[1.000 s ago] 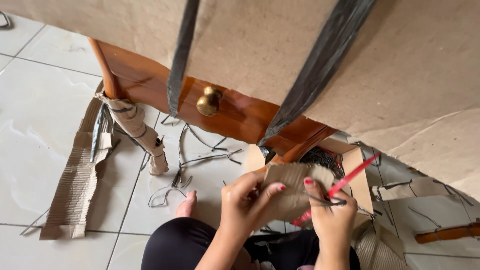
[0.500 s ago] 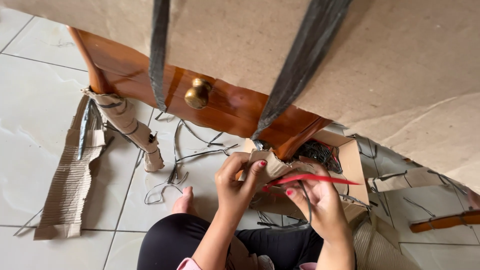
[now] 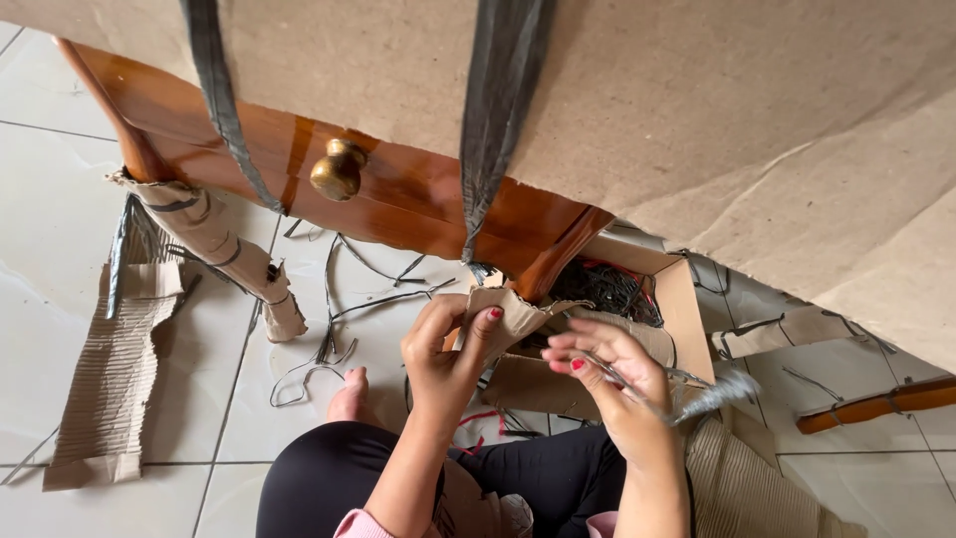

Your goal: Wrapping the legs of a wooden cabinet with protective cardboard and securing them with red plastic ties.

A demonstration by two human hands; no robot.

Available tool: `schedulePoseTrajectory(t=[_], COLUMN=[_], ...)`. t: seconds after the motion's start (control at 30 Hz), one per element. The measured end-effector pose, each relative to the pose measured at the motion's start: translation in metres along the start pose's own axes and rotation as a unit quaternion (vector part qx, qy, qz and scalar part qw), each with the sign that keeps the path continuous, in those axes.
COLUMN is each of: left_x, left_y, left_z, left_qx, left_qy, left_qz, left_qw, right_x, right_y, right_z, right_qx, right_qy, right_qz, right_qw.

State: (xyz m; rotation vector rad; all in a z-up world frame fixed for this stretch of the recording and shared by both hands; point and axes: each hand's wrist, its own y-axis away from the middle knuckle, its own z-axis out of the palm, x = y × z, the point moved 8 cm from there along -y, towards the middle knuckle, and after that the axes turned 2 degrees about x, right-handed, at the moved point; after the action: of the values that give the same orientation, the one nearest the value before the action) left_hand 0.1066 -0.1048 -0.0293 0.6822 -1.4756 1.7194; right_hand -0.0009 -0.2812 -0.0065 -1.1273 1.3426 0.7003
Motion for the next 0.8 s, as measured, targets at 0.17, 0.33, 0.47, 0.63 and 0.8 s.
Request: schedulePoseTrajectory(t=[0.17,0.33,0.47,0.63,0.8], left_x=[-0.004,-0.005,-0.007,-0.009,-0.005], left_y=[-0.002,-0.005,-0.006,-0.007,-0.009], left_z=[-0.001,-0.005,-0.006,-0.007,-0.01], left_qx=[0.005,0.006,0.004,0.012,0.017], left_qy=[-0.006,-0.001,0.007,0.01,0.013], left_qz=[0.015,0.017,0.015,0.01,0.011], left_qw=[1.0,1.0,1.0,1.0,1.0], right_x=[0.021,0.033,0.028,-0.013,-0.047], right_y=[-0.001,0.002,0.006,0.021,0.024], right_z=[-0.018,-0.037,-0.052,-0.046,-0.014], right_qx=[0.072,0.114,0.125,0.204,0.247], right_qy=[-0.046,-0.088,-0.184,-0.033,0.293], right_qz=[0.031,-0.025,-0.037,-0.108,-0.237], right_qw=[0.996,0.989,0.974,0.972,0.893])
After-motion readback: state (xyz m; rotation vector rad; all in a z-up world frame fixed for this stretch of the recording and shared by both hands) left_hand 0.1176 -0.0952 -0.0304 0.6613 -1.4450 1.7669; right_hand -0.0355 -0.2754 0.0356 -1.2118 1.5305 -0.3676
